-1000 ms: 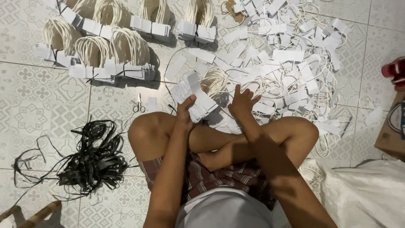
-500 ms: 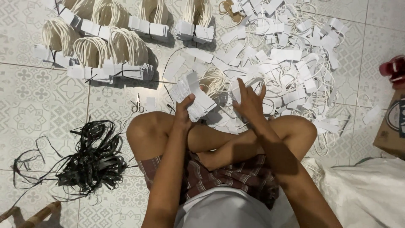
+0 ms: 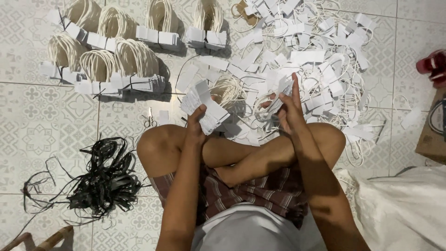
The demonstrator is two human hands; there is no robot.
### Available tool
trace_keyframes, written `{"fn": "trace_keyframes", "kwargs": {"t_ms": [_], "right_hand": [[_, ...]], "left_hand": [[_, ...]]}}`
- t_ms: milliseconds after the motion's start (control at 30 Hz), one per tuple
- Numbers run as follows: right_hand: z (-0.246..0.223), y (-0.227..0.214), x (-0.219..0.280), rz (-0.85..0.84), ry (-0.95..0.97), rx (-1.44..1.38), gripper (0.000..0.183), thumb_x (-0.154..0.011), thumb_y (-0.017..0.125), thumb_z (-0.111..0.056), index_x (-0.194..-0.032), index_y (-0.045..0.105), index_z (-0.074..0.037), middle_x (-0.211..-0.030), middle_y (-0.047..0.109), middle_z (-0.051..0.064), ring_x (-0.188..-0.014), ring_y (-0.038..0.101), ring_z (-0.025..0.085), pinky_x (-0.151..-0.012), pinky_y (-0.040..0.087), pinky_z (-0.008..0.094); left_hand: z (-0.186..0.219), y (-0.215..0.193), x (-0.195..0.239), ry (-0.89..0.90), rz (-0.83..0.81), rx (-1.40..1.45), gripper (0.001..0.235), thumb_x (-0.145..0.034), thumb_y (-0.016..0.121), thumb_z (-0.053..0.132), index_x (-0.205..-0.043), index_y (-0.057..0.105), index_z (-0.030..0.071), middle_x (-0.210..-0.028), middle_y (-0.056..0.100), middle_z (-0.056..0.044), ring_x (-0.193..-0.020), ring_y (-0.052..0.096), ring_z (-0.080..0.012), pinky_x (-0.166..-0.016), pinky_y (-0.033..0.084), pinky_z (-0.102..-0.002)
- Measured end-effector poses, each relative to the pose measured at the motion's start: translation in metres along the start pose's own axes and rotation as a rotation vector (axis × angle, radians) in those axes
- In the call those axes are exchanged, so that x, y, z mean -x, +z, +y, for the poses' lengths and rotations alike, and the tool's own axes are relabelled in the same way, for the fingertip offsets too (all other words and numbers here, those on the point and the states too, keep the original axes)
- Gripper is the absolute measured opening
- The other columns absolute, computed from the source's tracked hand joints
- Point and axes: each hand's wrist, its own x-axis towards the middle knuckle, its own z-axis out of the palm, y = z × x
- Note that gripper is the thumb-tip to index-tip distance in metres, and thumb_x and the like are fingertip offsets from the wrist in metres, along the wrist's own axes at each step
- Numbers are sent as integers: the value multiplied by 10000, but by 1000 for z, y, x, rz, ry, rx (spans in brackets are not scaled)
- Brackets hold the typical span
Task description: The person sits on a tiled floor and repeatedly picks up white paper tags and bundles of white cable. They wrap the tags around the cable bundles and place the finished bundles into a growing stack. A pair of scissors and a pile of black cable remain unused nearby.
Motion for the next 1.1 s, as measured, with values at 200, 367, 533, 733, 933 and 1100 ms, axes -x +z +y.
{"fn": "trace_keyframes", "kwargs": {"t_ms": [200,367,533,733,933,1100], "right_hand": [[30,-39,-13,-39,46,-259,725,-973,580,-123,-1590,254,-317,-1144,644,185,-1087,723,341,-1091,563,562],[23,-29,-3,-39,66,-248,571,-1039,569,-168,-1528,303,-295,-962,643,131,-848,714,256,-939,634,480],[38,-40,-5,-54,291,-317,409,-981,624,-517,-942,643,-110,-868,714,142,-899,724,229,-951,603,450],[57,-63,-5,-58,445,-349,516,-980,601,-549,-1063,708,-51,-934,746,114,-914,754,251,-930,618,440],[3,-14,14,-290,389,-375,409,-1006,581,-459,-1020,650,-55,-810,645,62,-898,773,246,-929,641,465],[31,-33,7,-298,407,-333,396,-1005,553,-489,-1061,613,-101,-877,618,53,-991,753,294,-999,584,489]], "left_hand": [[1,13,11,21,19,34,720,-827,820,192,-1459,493,82,-1287,670,-176,-1143,657,-318,-1049,479,-521],[-9,-13,-6,14,-14,15,724,-857,806,178,-1490,459,123,-1321,656,-149,-1168,653,-312,-1066,484,-506],[-9,-16,-7,18,-20,-2,738,-858,810,180,-1497,445,128,-1337,644,-163,-1187,642,-331,-1085,465,-529],[-4,0,4,-10,5,0,756,-823,833,192,-1481,471,115,-1289,671,-167,-1143,659,-329,-1069,464,-536],[2,15,11,-6,20,-21,754,-810,838,198,-1468,477,116,-1278,676,-160,-1135,658,-330,-1077,456,-534],[-7,0,3,18,6,-33,778,-820,832,183,-1490,443,123,-1280,675,-147,-1136,660,-309,-1077,471,-522]]}}
